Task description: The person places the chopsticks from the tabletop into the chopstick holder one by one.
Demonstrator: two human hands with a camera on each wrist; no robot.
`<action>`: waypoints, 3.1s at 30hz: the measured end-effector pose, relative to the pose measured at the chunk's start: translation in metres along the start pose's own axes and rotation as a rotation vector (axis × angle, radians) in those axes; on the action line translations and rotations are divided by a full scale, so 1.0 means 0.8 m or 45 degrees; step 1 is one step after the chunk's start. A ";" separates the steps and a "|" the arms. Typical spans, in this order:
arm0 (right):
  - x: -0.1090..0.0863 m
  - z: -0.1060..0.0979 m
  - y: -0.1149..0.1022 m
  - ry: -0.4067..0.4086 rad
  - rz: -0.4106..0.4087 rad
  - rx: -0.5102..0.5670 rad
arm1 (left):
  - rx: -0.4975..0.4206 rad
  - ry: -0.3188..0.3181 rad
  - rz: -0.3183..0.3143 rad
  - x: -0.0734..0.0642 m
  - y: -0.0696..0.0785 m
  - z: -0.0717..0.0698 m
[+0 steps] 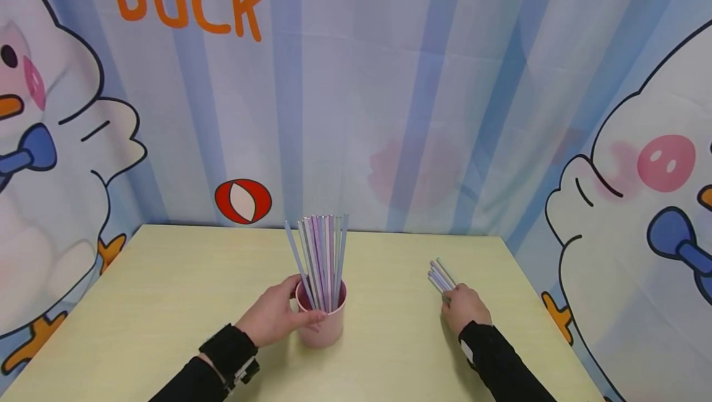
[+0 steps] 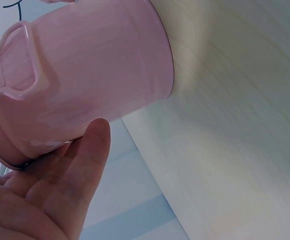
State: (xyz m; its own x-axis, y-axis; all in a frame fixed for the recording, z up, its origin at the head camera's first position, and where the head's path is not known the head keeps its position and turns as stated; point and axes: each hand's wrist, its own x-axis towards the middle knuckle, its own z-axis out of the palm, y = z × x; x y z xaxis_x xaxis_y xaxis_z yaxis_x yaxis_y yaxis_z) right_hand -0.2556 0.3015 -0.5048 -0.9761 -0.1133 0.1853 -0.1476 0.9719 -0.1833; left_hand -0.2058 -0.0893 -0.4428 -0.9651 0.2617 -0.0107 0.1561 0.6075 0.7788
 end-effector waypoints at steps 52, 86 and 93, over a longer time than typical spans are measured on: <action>0.040 -0.138 -0.140 0.218 -0.134 0.686 | -0.013 0.006 0.024 0.001 0.002 -0.004; 0.045 -0.190 -0.279 0.383 -0.192 1.191 | -0.022 -0.008 -0.023 0.001 0.000 0.000; 0.068 -0.141 -0.262 0.356 -0.184 1.217 | -0.007 -0.008 -0.001 0.002 -0.002 0.000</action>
State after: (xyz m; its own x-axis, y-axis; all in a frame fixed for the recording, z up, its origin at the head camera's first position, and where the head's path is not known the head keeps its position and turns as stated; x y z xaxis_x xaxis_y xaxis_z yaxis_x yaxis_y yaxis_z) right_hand -0.2596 0.1146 -0.3473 -0.8844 -0.0451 0.4645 -0.4474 0.3652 -0.8164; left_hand -0.2076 -0.0898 -0.4441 -0.9639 0.2659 -0.0149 0.1544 0.6036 0.7822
